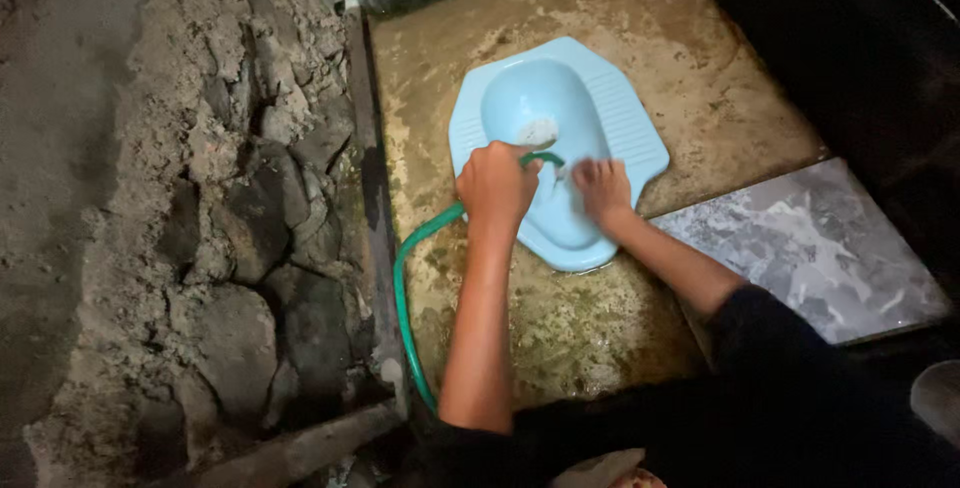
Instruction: The person cleans a blue squat toilet by scrubbing the basin and surrounding floor area with a brush and rinsing it with water from a green hose.
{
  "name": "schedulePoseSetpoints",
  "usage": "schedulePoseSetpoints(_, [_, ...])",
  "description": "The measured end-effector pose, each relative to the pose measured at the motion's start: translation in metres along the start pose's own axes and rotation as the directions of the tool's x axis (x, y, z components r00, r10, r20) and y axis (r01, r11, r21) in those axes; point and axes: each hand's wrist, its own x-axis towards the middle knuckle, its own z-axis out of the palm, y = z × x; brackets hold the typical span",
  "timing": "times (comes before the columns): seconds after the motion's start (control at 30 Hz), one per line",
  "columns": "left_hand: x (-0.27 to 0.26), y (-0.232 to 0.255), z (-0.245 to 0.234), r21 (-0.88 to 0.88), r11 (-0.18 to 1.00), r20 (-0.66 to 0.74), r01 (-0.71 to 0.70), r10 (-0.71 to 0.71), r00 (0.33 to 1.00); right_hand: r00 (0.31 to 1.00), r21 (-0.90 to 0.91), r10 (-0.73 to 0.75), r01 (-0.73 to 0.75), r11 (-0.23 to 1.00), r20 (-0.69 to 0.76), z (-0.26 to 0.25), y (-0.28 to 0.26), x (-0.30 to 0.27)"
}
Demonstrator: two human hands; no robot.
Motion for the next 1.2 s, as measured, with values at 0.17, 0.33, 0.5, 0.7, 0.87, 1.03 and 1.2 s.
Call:
schedulePoseSetpoints(0.17, [-0.004,0.009,0.005,-0.002,0.999,-0.097,-0.041,0.04,0.994,0.991,0.168,0.108,-0.119,0.979,0.074,0.032,-0.013,0.039])
schedulePoseSetpoints(0.33, [0.0,-0.009,0.007,-0.061,0.998,-0.045,-0.027,0.025,0.999,0.982,0.207,-0.11,0.077,0.975,0.153,-0.001,-0.032,-0.017])
schedulePoseSetpoints(0.5, [0.003,-0.011,0.0,0.064,0.991,0.08,0.121,-0.126,0.989,0.991,0.128,0.096,-0.108,0.986,0.094,-0.007,-0.025,0.011])
schedulePoseSetpoints(0.7, [0.008,-0.034,0.004,0.117,0.969,-0.059,0.218,-0.212,0.976,0.987,0.892,0.158,-0.065,0.448,-0.007,0.014,-0.112,0.033])
schedulePoseSetpoints(0.87, [0.017,-0.059,-0.007,0.168,0.948,-0.073,0.271,-0.262,0.962,0.994,0.966,-0.081,0.097,0.24,-0.079,-0.029,-0.084,-0.004])
schedulePoseSetpoints(1.03, [0.024,-0.068,-0.01,0.183,0.92,-0.107,0.347,-0.332,0.937,0.998,0.812,-0.01,-0.044,0.582,0.061,-0.08,-0.093,-0.002])
schedulePoseSetpoints(1.2, [0.019,-0.071,-0.015,0.173,0.943,-0.136,0.283,-0.262,0.955,0.982,0.661,-0.111,0.187,0.726,-0.156,-0.07,-0.14,0.061])
